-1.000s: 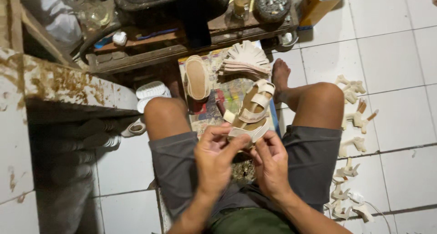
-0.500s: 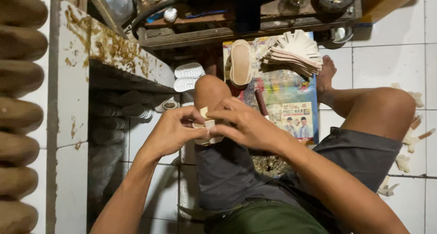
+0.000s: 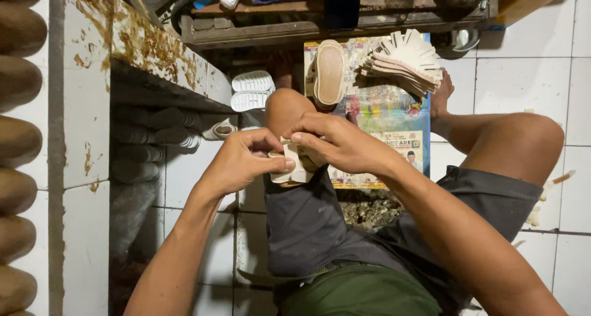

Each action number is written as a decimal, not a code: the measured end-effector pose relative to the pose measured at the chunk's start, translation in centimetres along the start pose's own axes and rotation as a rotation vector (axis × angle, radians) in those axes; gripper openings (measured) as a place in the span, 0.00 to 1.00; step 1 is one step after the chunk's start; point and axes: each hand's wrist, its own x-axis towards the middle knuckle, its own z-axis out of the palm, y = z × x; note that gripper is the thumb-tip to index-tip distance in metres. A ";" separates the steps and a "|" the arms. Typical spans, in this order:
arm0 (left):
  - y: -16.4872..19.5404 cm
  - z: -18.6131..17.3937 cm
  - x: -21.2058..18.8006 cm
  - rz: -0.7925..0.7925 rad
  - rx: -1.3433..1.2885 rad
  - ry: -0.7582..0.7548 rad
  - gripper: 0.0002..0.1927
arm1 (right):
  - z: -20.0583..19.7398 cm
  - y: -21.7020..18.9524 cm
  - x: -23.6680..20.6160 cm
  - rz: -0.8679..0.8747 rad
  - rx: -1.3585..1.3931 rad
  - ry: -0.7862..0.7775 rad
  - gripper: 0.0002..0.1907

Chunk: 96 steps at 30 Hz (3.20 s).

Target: The person sits on the floor and assembles sandals by attaching white straps to a wooden shoe last. They use a heated metal tool to press and shape the straps onto the last, repeating the process for multiple units.

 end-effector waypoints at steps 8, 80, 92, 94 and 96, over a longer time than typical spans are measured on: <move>-0.3 0.0 -0.1 0.048 -0.110 -0.038 0.10 | 0.6 -0.9 -0.3 -0.205 -0.257 0.064 0.10; -2.8 16.7 -6.9 -0.045 -1.432 0.316 0.15 | -2.0 3.6 -4.2 0.462 0.625 0.215 0.21; 5.5 19.8 -5.8 0.017 -1.594 -0.063 0.28 | -5.2 5.9 -5.5 0.763 0.851 0.132 0.15; 5.1 19.8 -5.9 -0.015 -1.596 -0.050 0.29 | -5.6 5.4 -6.0 0.765 0.756 0.139 0.16; 4.8 19.7 -6.0 -0.035 -1.608 -0.048 0.30 | -5.9 4.8 -6.4 0.757 0.557 0.169 0.18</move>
